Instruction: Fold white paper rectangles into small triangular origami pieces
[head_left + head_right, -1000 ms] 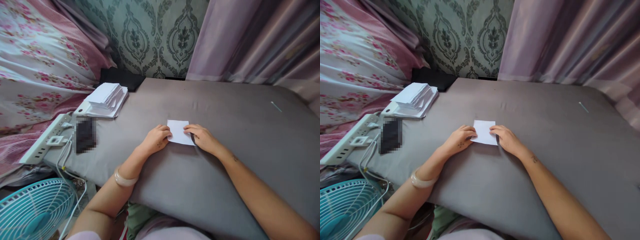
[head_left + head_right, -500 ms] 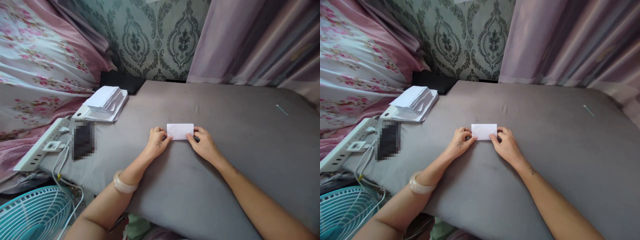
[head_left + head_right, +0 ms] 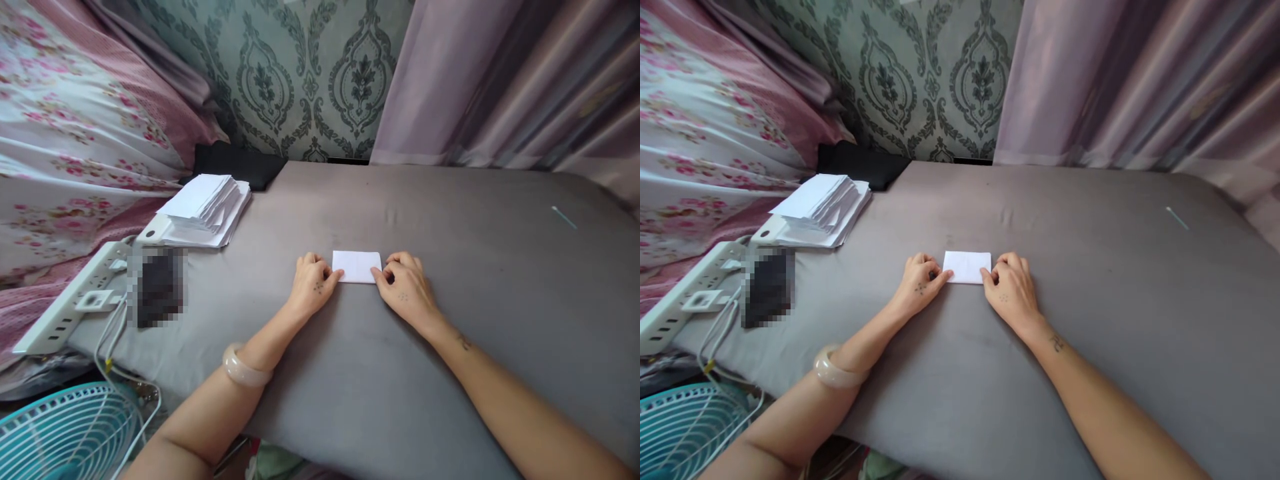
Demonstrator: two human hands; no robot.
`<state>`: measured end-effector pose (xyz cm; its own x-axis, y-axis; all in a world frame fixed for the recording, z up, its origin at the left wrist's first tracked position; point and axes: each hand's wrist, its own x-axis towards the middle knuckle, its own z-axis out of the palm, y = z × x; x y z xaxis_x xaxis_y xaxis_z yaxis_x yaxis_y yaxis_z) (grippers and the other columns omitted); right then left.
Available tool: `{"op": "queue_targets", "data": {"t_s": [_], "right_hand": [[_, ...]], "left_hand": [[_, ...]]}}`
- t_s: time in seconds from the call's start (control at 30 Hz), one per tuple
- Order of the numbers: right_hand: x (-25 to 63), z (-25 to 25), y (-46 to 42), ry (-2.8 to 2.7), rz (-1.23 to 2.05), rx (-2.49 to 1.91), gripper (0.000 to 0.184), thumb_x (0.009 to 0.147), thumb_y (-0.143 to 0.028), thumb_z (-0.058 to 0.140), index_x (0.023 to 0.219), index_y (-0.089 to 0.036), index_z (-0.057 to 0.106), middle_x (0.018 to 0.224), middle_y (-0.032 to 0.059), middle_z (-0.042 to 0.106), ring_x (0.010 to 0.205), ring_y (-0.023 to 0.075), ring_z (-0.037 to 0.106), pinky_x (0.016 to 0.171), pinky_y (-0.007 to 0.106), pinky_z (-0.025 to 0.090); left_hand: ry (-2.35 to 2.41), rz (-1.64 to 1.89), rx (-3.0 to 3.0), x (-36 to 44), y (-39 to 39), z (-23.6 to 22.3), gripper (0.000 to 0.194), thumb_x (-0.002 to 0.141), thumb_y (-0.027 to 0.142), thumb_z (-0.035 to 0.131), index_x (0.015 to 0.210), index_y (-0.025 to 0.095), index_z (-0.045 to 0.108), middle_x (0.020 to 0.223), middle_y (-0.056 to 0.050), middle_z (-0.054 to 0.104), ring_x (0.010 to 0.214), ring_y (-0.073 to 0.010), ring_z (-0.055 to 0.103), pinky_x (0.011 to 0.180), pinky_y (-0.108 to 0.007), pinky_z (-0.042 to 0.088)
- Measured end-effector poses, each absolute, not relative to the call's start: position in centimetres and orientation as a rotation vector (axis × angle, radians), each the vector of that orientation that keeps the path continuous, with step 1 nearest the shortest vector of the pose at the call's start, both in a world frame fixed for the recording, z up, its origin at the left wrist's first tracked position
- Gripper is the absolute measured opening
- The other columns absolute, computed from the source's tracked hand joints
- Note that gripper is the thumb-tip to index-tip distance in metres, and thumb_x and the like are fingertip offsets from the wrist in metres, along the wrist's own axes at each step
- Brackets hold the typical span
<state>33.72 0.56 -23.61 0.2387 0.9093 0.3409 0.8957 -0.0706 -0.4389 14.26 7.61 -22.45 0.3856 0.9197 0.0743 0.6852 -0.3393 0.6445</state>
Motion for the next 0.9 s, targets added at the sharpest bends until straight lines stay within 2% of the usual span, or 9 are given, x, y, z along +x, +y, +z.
{"op": "queue_targets", "data": {"t_s": [0.2, 0.9], "right_hand": [[33.81, -23.54, 0.60, -1.645, 0.081, -1.973, 0.032, 0.084, -0.038, 0.062, 0.059, -0.021, 0.053, 0.098, 0.0085, 0.059, 0.093, 0.0247, 0.051, 0.085, 0.040, 0.046], [33.91, -23.34, 0.66, -1.711, 0.044, -2.007, 0.031, 0.088, -0.037, 0.055, 0.063, -0.021, 0.054, 0.095, 0.0100, 0.059, 0.090, 0.0256, 0.050, 0.081, 0.040, 0.046]], "left_hand": [[1.399, 0.584, 2.108, 14.32, 7.69, -22.47, 0.025, 0.079, 0.034, 0.067, 0.064, 0.016, 0.062, 0.095, -0.010, 0.056, 0.097, -0.0243, 0.047, 0.090, -0.040, 0.042], [1.411, 0.540, 2.215, 14.15, 7.72, -22.76, 0.028, 0.086, 0.036, 0.059, 0.066, 0.017, 0.059, 0.095, -0.010, 0.057, 0.092, -0.0236, 0.047, 0.085, -0.039, 0.044]]}}
